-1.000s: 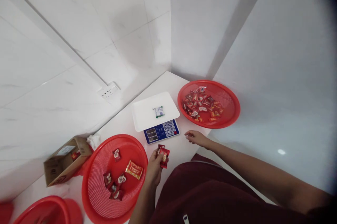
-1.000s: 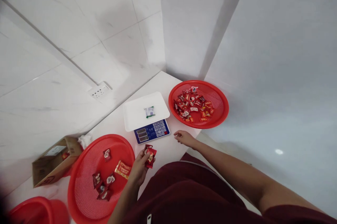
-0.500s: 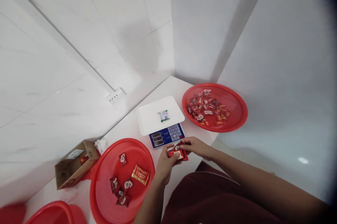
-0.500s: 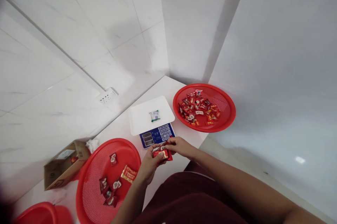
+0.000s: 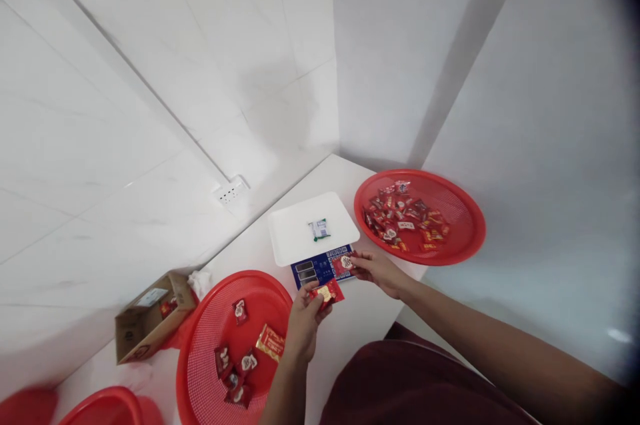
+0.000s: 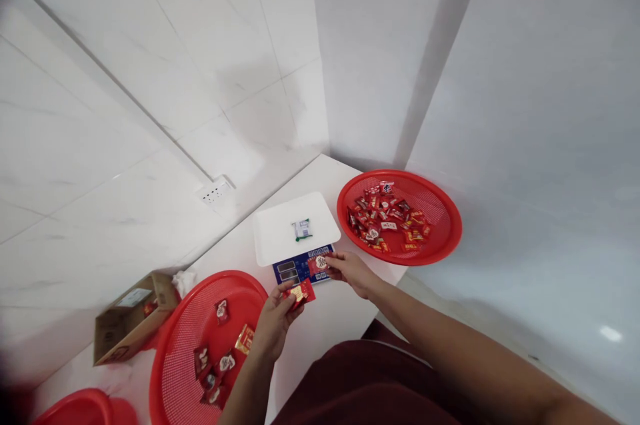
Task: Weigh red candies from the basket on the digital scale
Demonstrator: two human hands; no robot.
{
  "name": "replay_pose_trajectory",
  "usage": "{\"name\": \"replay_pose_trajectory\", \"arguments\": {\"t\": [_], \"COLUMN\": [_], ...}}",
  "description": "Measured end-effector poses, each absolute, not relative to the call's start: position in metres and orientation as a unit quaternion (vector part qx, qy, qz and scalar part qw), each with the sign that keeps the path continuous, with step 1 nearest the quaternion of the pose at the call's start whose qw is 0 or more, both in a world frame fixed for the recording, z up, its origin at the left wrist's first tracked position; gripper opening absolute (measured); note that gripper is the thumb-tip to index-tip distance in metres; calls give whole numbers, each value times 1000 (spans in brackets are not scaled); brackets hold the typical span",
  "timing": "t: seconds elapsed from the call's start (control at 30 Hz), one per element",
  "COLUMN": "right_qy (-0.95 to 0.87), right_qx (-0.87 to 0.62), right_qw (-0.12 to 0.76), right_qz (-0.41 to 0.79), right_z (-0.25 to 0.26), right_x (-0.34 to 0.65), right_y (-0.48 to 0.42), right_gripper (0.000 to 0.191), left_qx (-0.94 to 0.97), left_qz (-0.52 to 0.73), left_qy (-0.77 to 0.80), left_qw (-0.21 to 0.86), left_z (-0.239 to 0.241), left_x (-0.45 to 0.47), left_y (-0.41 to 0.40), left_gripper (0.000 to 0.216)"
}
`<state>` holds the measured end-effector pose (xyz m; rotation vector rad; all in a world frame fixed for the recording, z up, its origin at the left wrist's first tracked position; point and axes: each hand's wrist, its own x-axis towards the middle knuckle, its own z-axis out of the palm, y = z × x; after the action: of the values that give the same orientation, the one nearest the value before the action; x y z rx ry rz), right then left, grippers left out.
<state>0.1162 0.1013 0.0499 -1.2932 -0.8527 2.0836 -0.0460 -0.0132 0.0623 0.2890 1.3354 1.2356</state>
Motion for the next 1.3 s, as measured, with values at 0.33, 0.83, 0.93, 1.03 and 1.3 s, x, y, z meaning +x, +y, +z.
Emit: {"name": "replay_pose_trajectory", "arguments": {"t": [0.33, 0.83, 0.93, 1.03, 1.3], "right_qy": [-433, -590, -613, -561, -456], "right_qx": [-397, -361, -347, -353, -397], "right_qw": [163, 189, 249, 258, 193], "right_qz": [792, 697, 665, 704, 772], "right_z": [81, 76, 76, 76, 54], "right_x": [81, 113, 117, 118, 122], "right_y": [110, 86, 84, 83, 80], "right_gripper": [37, 26, 24, 29, 38], "left_qx": [110, 103, 129, 169, 274], "left_qz": [589, 487, 509, 553, 498], "left_qy": [560, 597, 566, 554, 603], "left_qw": [573, 629, 635, 599, 559], "left_z": [69, 87, 91, 90, 70], "left_x": [-51, -46, -42, -39, -38], "left_y": [-12, 4, 6, 8, 13], "left_gripper": [29, 52, 40, 34, 30]}}
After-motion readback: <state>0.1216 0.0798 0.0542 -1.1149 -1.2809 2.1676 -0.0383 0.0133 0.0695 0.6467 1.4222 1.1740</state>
